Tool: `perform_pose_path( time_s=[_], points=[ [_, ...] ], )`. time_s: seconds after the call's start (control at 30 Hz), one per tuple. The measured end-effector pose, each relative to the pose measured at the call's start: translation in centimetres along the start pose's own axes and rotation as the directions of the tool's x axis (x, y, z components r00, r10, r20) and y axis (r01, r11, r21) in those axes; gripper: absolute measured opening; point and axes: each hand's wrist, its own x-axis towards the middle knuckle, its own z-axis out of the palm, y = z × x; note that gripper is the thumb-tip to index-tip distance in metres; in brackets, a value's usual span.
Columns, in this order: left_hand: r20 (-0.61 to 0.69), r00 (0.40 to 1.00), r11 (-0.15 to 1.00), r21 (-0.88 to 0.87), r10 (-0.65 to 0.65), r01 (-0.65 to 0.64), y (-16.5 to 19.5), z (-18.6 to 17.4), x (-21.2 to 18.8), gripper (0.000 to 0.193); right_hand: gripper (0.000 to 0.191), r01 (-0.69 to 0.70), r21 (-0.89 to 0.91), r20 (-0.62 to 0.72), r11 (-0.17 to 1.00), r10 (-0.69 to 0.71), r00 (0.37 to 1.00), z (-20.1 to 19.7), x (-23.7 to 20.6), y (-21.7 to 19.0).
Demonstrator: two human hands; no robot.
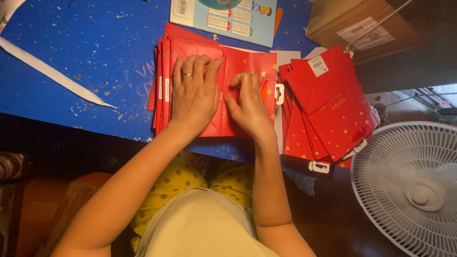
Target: The person assembles red gift boxes by folding flaps and securing them with adhesive stickers. They repeatedly pick up flat boxes, fold the sides, apply stickers to seal the flaps, and stack the completed boxes on the table.
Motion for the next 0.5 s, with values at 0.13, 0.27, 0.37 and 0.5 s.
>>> perform_pose_path(
  time_s=[0.13, 0.27, 0.37, 0.5],
  points=[
    [-0.004, 1.0, 1.0, 0.001, 0.012, -0.012, 0.2, -0.2, -0.1, 0.058, 0.041, -0.272, 0.076, 0.117, 0.959, 0.263, 0.958, -1.0, 0.1, -0.7],
    [0.009, 1.0, 1.0, -0.02, 0.006, -0.006, 0.4, -0.9, 0.2, 0.062, 0.046, -0.222, 0.126, 0.06, 0.967, 0.216, 0.975, -1.6, -0.9, -2.5],
    [0.006, 1.0, 0.997, -0.073, 0.001, 0.0, 0.4, -1.3, 0.5, 0.07, 0.055, -0.137, 0.131, 0.045, 0.982, 0.132, 0.99, -2.7, -3.3, -4.1],
    [0.027, 1.0, 0.999, -0.042, 0.006, -0.005, 0.8, -1.4, 0.6, 0.073, 0.071, -0.03, -0.169, 0.068, 0.985, 0.042, 0.997, -3.5, -6.1, -5.3]
  ],
)
